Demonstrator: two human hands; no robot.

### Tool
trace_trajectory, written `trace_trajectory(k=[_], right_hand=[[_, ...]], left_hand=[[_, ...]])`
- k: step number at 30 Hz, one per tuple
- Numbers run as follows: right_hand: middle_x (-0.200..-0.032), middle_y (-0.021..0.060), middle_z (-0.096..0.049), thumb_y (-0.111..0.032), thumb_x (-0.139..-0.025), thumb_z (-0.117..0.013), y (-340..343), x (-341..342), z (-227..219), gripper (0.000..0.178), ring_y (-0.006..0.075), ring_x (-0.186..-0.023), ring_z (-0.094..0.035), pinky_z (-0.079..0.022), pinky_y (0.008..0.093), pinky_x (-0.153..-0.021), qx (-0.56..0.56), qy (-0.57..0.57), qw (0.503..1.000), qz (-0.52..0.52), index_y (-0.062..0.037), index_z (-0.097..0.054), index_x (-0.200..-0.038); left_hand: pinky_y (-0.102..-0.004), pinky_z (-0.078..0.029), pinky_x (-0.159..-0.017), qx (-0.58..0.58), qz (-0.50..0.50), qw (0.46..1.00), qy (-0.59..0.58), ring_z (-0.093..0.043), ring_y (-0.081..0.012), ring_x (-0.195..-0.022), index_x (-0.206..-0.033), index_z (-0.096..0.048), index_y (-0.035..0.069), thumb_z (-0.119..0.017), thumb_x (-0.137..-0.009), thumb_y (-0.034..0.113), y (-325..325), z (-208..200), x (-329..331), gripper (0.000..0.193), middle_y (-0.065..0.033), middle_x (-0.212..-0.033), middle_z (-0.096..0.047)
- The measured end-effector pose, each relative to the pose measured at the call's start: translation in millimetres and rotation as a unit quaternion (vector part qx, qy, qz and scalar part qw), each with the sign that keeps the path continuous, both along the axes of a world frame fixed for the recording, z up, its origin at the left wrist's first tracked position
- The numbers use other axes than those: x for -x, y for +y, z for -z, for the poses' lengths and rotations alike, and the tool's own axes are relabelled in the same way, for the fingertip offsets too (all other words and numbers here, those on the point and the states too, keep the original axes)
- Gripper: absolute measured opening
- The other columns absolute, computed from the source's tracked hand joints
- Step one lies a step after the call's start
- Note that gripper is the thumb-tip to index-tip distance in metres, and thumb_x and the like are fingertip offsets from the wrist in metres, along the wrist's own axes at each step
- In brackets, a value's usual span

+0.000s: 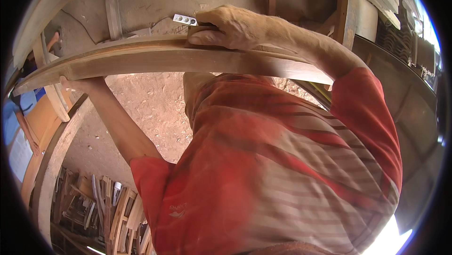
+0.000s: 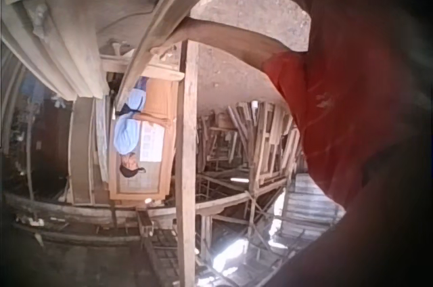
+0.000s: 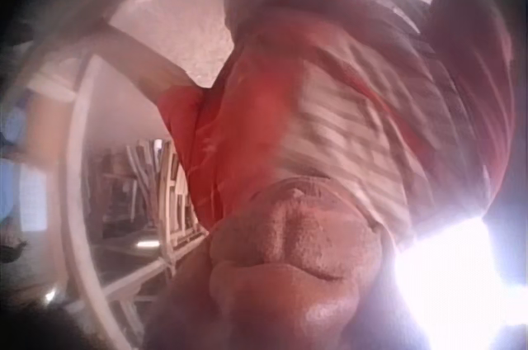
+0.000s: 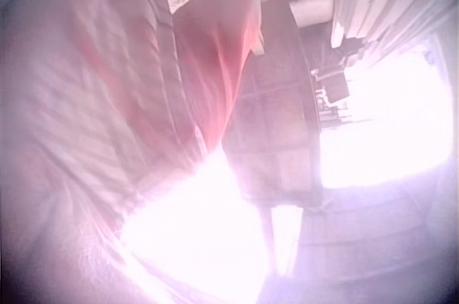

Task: The person sands long curved wooden beams using a power sander and a small piece of sandpaper by hand.

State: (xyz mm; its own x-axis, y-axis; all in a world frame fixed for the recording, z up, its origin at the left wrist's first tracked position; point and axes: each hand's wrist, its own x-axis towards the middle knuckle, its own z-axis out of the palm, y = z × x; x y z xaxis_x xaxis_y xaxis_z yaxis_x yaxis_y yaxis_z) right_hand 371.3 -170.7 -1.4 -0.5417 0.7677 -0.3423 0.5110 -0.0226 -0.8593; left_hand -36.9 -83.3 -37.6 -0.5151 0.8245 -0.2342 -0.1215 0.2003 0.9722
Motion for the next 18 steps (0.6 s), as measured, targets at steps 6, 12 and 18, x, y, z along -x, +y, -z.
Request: trace_trajectory(k=[6,12,18], right_hand=[[-0.102,0.0165,-0.076,-0.038,-0.105,-0.068,-51.3,-98.4,-10.4,0.038,0.034,-0.093,-0.074,-0.057,0.0439,-0.086,-0.007,0.03,0.999,0.012,-0.0001,-0.07,-0.104],[-0.104,0.0223,-0.076,-0.039,-0.106,-0.065,37.8,69.1,-9.9,0.039,0.0406,-0.094,-0.075,-0.057,0.0492,-0.084,0.006,-0.034,0.999,-0.008,-0.0016,-0.069,-0.117],[-0.105,0.0222,-0.077,-0.037,-0.106,-0.064,25.8,40.0,-10.6,0.038,0.0398,-0.097,-0.075,-0.058,0.0476,-0.086,0.037,-0.003,0.999,-0.013,-0.0008,-0.07,-0.114]], left_hand=[[-0.0609,-0.047,-0.113,-0.055,-0.042,0.996,-0.064,-0.052,-0.041,-0.138,-0.157,-0.044,0.011,-0.029,-0.092,0.072,-5.0,15.7,22.8,0.09,-0.0199,-0.155,-0.047],[-0.0591,-0.049,-0.11,-0.105,-0.044,0.99,-0.082,-0.057,-0.0402,-0.131,-0.149,-0.051,0.007,-0.032,-0.092,0.071,5.9,45.7,36.4,0.087,-0.0204,-0.144,-0.055],[-0.0553,-0.051,-0.103,-0.085,-0.042,0.994,-0.06,-0.059,-0.0365,-0.124,-0.141,-0.055,0.006,-0.034,-0.093,0.07,-0.6,12.2,15.8,0.083,-0.0171,-0.137,-0.06]])
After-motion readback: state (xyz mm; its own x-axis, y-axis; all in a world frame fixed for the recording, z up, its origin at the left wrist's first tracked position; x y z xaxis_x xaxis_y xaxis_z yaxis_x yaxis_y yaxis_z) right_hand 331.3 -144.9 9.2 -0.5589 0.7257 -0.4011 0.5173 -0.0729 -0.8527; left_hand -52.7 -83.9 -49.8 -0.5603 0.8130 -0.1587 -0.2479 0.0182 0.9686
